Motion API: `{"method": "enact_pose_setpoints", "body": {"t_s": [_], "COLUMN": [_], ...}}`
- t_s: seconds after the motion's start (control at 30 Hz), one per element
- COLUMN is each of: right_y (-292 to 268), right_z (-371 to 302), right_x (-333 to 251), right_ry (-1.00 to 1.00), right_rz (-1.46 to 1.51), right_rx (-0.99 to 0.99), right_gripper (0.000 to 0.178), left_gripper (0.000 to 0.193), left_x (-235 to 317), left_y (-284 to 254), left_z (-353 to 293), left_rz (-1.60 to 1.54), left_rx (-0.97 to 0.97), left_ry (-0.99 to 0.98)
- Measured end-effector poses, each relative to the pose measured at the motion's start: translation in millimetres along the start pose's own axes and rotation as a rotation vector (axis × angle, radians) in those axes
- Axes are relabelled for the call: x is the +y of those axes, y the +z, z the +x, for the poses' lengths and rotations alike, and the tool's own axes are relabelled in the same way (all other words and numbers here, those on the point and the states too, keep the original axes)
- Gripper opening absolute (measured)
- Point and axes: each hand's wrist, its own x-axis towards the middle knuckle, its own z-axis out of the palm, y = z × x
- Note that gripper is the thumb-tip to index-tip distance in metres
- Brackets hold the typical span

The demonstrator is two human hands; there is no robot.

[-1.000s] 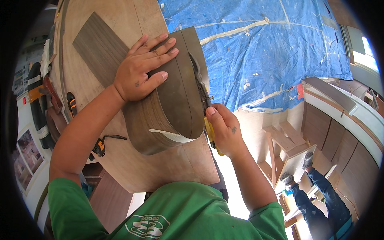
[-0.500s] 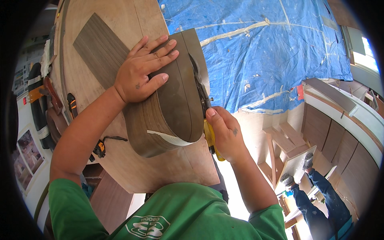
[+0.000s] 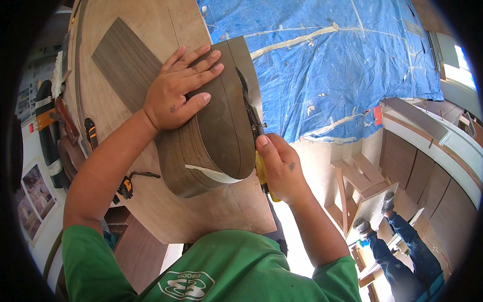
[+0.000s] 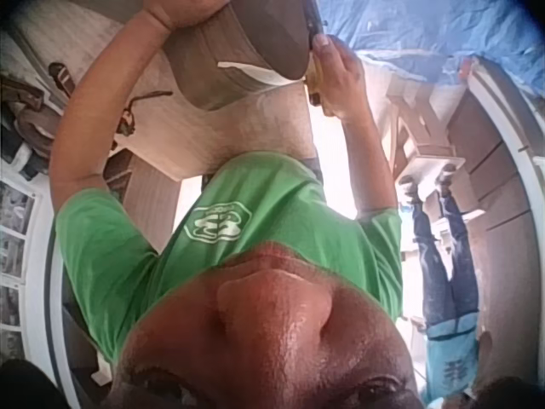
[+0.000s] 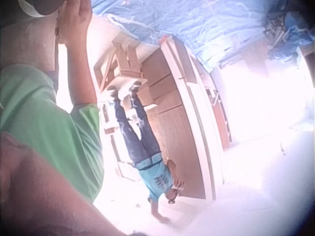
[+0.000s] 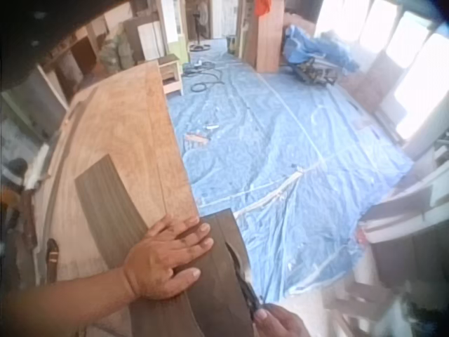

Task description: The person uses yellow-handled tin snips to cut a curved edge on a piece of brown laminate flooring. They hold the laminate on a workbench, cut along the curve, and then remove the cut piece. The person also handles a long strip of laminate, peeling off a backing strip.

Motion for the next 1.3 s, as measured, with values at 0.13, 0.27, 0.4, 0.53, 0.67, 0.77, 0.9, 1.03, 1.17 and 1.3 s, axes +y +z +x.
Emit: {"method": "enact_pose_setpoints", "body": {"t_s": [0.13,0.27,0.4,0.53,0.67,0.77,0.9,1.03,1.17,1.3], "right_y": [-3,-3,-3,-4,-3,-2,-2,-4,-8,-7], "right_z": [3,2,3,4,7,7,8,13,20,25], "right_x": [5,3,7,9,8,4,4,9,20,31], "right_ry": [-0.053,-0.07,-0.075,-0.048,-0.027,-0.022,-0.004,0.005,-0.019,-0.058], "right_rz": [-0.086,-0.102,-0.092,-0.067,-0.017,-0.001,0.067,0.07,0.038,0.044], "right_rx": [-0.001,0.001,-0.005,-0.008,-0.007,-0.012,-0.018,-0.024,-0.049,-0.035], "right_gripper": [0.042,0.042,0.042,0.04,0.041,0.042,0.042,0.043,0.046,0.047], "left_gripper": [0.053,0.054,0.053,0.053,0.053,0.054,0.054,0.054,0.053,0.053], "left_x": [0,0,0,0,0,0,1,3,4,3], "left_y": [-1,-2,-1,0,0,0,-1,-1,0,0], "left_z": [1,0,0,0,0,-1,1,1,1,1], "left_rz": [-0.001,-0.011,-0.008,-0.002,0.007,0.005,0.002,-0.013,-0.006,-0.003], "left_rx": [-0.006,-0.007,-0.003,-0.002,-0.003,0.003,-0.002,-0.003,0.009,0.007], "left_ry": [0.0,0.001,-0.003,-0.002,0.004,0.002,-0.008,-0.022,-0.027,-0.022]}}
